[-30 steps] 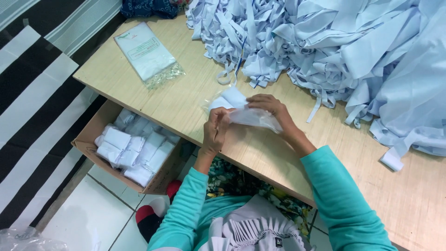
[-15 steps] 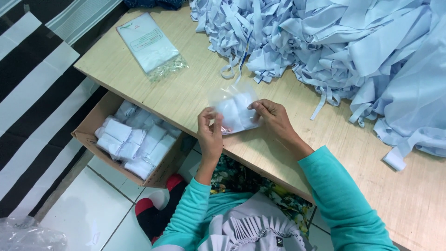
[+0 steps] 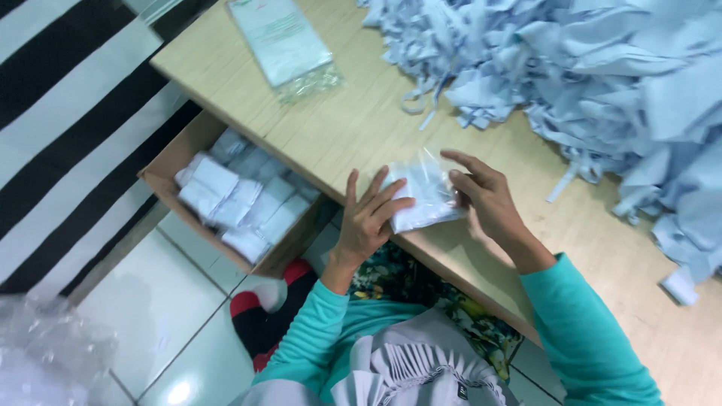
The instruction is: The person folds white face masks on a wooden table, places them into clear plastic bags, and puts the packaged masks into a cardboard box. The person repeats this process with multiple masks.
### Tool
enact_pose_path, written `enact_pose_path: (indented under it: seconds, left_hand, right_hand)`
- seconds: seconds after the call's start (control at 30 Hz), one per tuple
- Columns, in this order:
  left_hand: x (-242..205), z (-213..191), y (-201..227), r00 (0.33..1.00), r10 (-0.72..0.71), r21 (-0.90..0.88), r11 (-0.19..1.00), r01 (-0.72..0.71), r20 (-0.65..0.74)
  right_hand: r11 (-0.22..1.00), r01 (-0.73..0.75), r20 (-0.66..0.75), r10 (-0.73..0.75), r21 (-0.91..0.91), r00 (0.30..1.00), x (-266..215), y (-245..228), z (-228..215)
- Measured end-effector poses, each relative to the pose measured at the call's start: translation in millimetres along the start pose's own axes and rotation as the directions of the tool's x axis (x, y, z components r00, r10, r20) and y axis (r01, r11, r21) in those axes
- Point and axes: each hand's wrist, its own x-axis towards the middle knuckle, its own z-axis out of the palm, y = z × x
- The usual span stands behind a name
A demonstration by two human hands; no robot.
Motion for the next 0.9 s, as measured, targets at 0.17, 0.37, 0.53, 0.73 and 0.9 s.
enact_pose_path:
  seconds: [0.17,0.37,0.53,0.73,0.9]
  left_hand:
    - [-4.2,-32.5,-8.7,0.979,-0.177,-0.343,0.930,0.134,-0.097]
    - [-21.5,-89.6,-14.9,0.824,-0.564,-0.407,0.742,0.533,0.052]
    - [-77.8,-90.3,-53.3,0.627,-0.776,-0.421,0.546,0.724,0.072]
    - [-130.5,-93.3,-123.4,0.386,-0.921,-0.274,0.385,0.881,-0.053]
    - [-117.2,-119.4,-158.5,0.293,-0.955,-0.177,0.295,0.939,-0.038]
  right_hand:
    - [0.869,0.305,0.377,-0.152,-0.389,0.914,-11.1,0.7,19.2]
    - [0.836,0.366,0.301,-0.255,-0.408,0.919,-18.6,-1.5,88.4]
    - [0.758,0.362,0.303,-0.225,-0.542,0.926,6.3,18.7,146.2]
    - [0.586,0.530,0.329,-0.421,-0.613,0.845,41.1,55.7,230.5]
    - [0.228,0.708,0.571,-0.452,-0.669,0.685,51.1,115.6,275.0]
